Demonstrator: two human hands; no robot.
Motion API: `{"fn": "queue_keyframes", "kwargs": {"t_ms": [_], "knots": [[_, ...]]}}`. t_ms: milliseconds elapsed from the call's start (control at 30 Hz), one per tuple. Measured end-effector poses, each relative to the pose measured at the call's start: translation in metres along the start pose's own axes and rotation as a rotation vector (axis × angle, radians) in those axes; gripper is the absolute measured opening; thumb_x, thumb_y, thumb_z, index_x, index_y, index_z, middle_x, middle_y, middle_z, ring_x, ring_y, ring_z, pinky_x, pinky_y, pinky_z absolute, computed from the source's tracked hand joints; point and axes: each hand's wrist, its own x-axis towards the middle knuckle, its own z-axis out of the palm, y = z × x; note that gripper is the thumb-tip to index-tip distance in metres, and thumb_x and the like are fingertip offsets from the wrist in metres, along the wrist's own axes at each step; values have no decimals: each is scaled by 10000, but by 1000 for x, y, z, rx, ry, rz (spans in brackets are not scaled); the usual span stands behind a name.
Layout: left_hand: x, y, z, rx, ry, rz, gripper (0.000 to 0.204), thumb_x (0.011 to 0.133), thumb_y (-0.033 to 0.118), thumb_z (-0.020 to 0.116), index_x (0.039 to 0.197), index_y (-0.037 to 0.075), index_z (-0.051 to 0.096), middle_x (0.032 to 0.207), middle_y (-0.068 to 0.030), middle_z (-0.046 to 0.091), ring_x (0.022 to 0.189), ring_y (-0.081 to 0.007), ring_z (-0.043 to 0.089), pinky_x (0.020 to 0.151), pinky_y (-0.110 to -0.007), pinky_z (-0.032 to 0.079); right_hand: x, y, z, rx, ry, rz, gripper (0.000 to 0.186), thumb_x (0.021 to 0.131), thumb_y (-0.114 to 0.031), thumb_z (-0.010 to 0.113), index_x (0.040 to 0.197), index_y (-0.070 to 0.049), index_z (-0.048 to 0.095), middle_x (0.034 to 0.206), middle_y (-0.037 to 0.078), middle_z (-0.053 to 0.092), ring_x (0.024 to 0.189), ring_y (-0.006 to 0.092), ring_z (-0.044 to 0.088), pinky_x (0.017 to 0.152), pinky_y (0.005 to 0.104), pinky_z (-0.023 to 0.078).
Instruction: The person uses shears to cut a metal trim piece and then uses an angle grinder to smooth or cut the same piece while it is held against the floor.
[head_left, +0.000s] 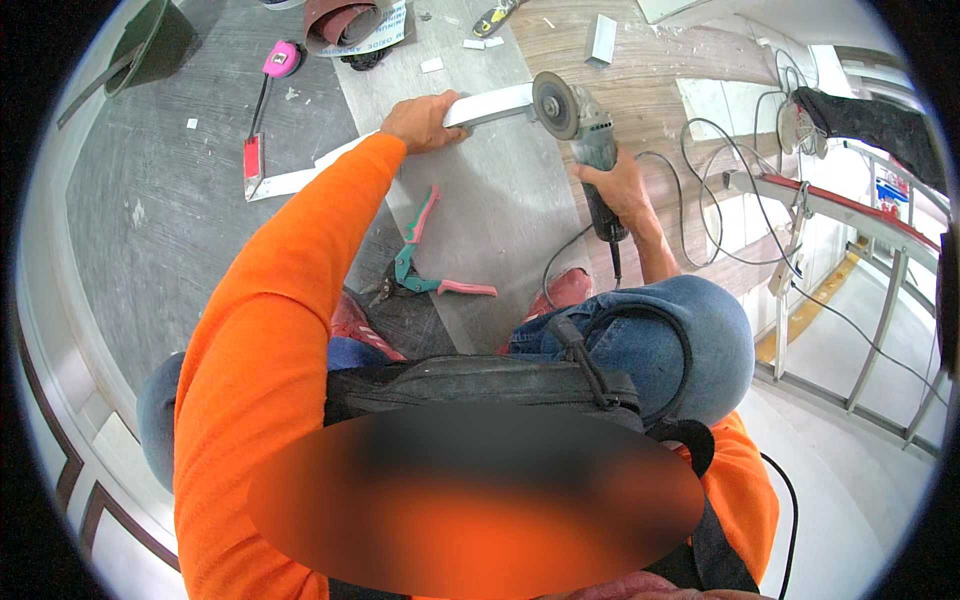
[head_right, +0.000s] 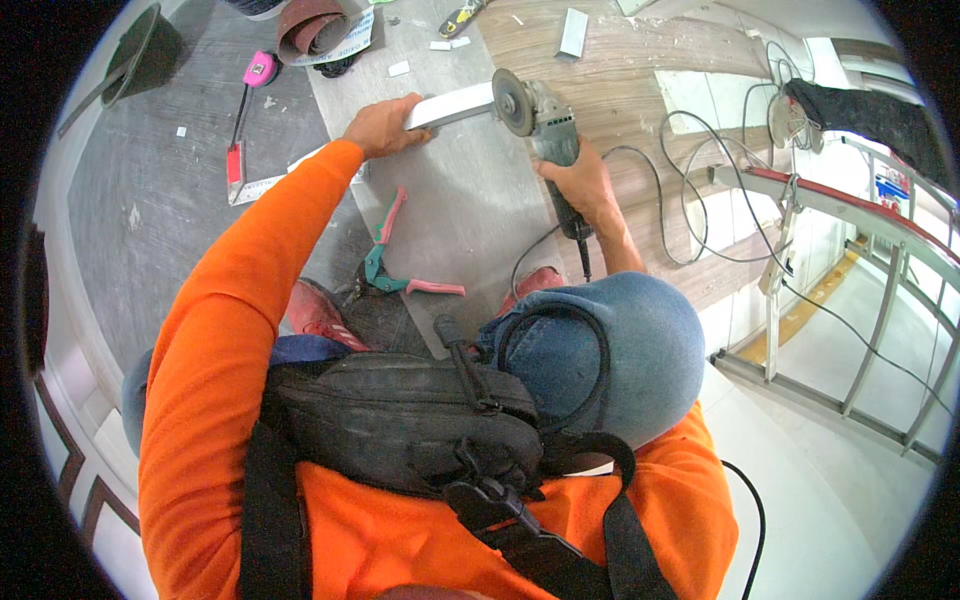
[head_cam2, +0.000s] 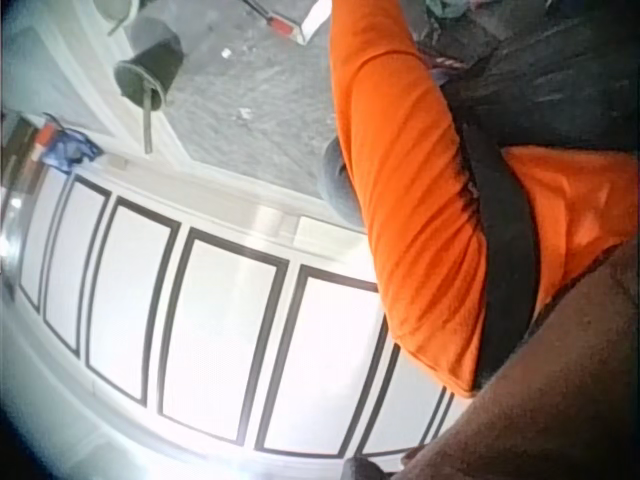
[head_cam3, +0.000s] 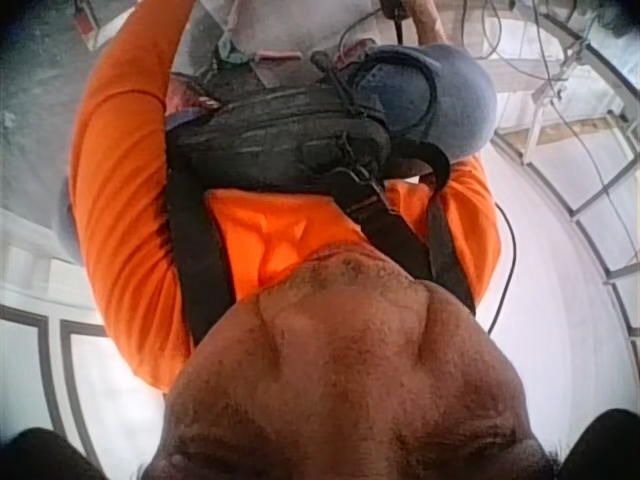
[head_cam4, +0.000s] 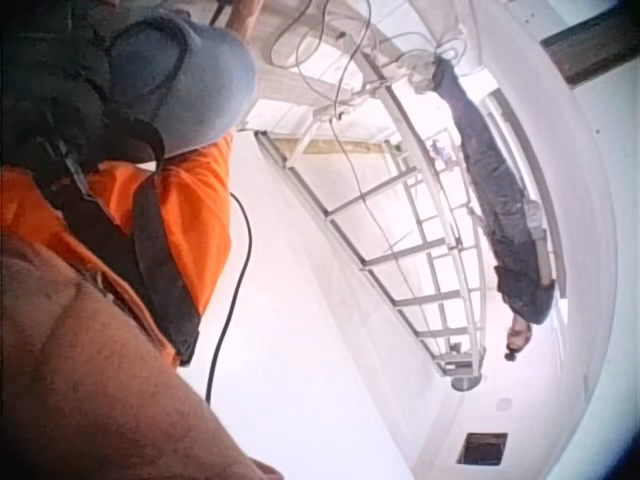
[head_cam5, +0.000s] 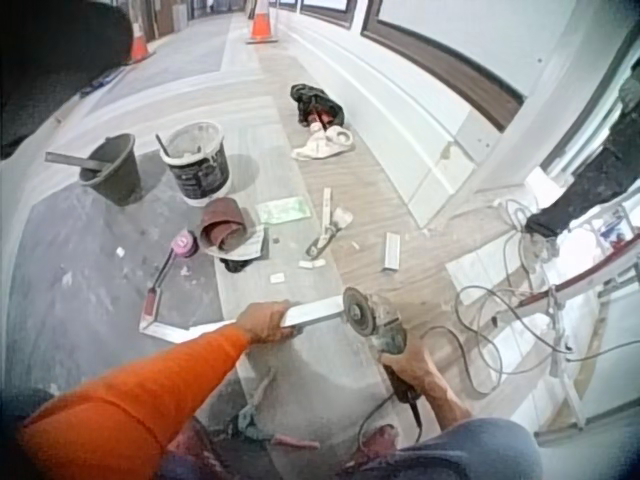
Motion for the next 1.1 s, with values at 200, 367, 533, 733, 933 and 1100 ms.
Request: {"fn": "queue_keyframes", "kwargs": {"t_ms": [200, 367, 533, 733, 933, 1100], "knots": [[-6, 1, 12, 65, 106, 44, 415, 934, 381, 684, 1237, 123, 572, 1115, -164, 707, 1008, -369, 703, 866, -480, 559, -13, -12, -3, 19, 37, -24, 530, 778, -252, 826, 1190, 27, 643, 954, 79, 686, 838, 168, 633, 761, 329, 522], [-7, 7, 14, 99, 125, 66, 404, 950, 381, 667, 1233, 110, 568, 1104, -177, 700, 993, -367, 708, 854, -472, 570, -15, -10, -2, -14, 70, 5, 519, 775, -253, 825, 1172, 29, 644, 956, 80, 687, 832, 172, 633, 761, 331, 522], [-9, 4, 16, 103, 116, 54, 415, 959, 373, 660, 1265, 112, 557, 1116, -179, 699, 984, -365, 712, 850, -471, 575, -12, -15, 4, -19, 65, 13, 530, 776, -252, 826, 1176, 38, 633, 954, 85, 683, 817, 177, 632, 749, 333, 523], [-6, 6, 13, 85, 82, 51, 437, 955, 347, 672, 1299, 111, 542, 1169, -177, 686, 1021, -377, 697, 877, -471, 563, -9, -8, 3, 26, 40, 33, 584, 760, -266, 831, 1211, 43, 626, 986, 115, 690, 862, 199, 647, 775, 338, 526], [-8, 5, 12, 77, 71, 27, 481, 944, 396, 663, 1310, 109, 542, 1196, -178, 680, 1040, -386, 690, 891, -475, 557, -6, -6, 6, 11, 26, 44, 625, 732, -334, 834, 1198, 35, 642, 1016, 166, 721, 905, 251, 689, 822, 369, 539], [-4, 3, 15, 78, 96, 52, 505, 933, 427, 664, 1299, 98, 550, 1186, -181, 686, 1040, -384, 691, 873, -480, 563, 3, 1, 4, 14, -91, 147, 573, 747, -327, 826, 1164, 26, 652, 973, 133, 717, 855, 217, 679, 779, 355, 538]]}}
